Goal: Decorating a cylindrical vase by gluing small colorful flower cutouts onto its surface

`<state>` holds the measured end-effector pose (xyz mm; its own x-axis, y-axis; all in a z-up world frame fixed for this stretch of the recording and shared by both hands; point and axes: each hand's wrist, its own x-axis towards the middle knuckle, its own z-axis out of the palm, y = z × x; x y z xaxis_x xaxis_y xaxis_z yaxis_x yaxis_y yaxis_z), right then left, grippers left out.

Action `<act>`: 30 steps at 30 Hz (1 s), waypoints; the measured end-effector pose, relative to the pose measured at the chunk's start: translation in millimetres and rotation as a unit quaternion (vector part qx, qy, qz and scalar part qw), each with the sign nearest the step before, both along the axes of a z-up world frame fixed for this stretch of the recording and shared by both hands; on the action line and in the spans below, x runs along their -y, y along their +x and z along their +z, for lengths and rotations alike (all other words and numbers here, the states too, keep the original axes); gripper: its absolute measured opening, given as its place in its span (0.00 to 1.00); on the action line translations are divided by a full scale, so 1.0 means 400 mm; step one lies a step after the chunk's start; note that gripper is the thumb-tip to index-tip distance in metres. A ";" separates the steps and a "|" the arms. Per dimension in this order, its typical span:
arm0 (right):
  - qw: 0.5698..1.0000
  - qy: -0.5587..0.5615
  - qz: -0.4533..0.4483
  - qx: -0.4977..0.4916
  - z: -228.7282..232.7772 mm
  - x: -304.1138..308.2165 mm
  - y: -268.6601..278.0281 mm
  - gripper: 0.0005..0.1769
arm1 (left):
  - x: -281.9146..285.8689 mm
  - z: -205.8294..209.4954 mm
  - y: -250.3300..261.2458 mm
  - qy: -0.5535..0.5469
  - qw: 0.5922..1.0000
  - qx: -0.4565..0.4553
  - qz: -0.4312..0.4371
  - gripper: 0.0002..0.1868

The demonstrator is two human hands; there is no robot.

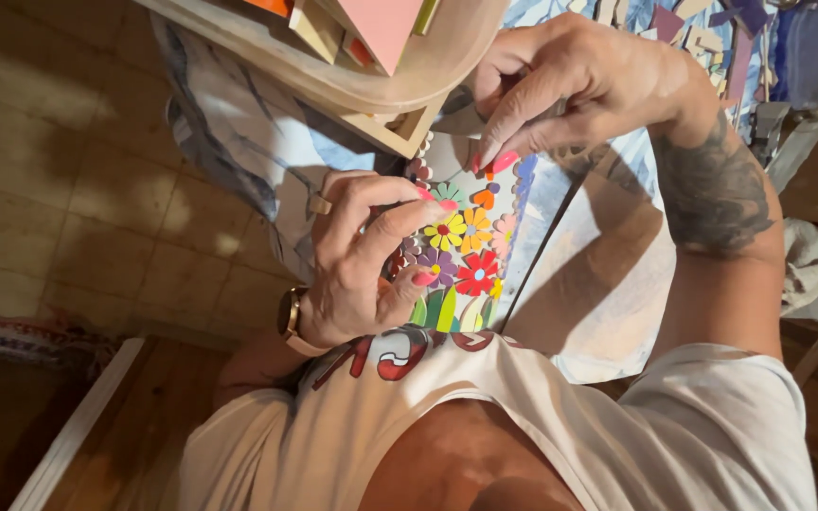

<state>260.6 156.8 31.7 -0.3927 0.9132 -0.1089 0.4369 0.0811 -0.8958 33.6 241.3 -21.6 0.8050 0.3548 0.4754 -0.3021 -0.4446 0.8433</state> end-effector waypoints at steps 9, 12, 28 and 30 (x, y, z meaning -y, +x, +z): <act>0.998 0.040 -0.052 0.011 0.011 0.033 -0.007 0.11 | -0.004 -0.001 0.010 -0.003 1.000 0.002 -0.006 0.27; 0.996 0.052 -0.066 0.019 -0.001 0.050 -0.009 0.11 | -0.003 -0.002 0.012 0.007 1.000 -0.004 -0.011 0.27; 0.999 0.038 0.005 0.004 -0.018 0.011 -0.002 0.12 | -0.006 -0.001 0.029 0.033 0.999 -0.007 0.000 0.29; 0.999 0.036 0.005 0.005 -0.020 0.011 0.000 0.12 | -0.007 -0.002 0.028 0.030 1.000 -0.008 -0.004 0.29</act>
<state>260.6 152.3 23.6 -0.4003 0.9152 -0.0467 0.4439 0.1491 -0.8836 44.7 244.3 -22.4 0.8154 0.3200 0.4823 -0.2919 -0.4922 0.8201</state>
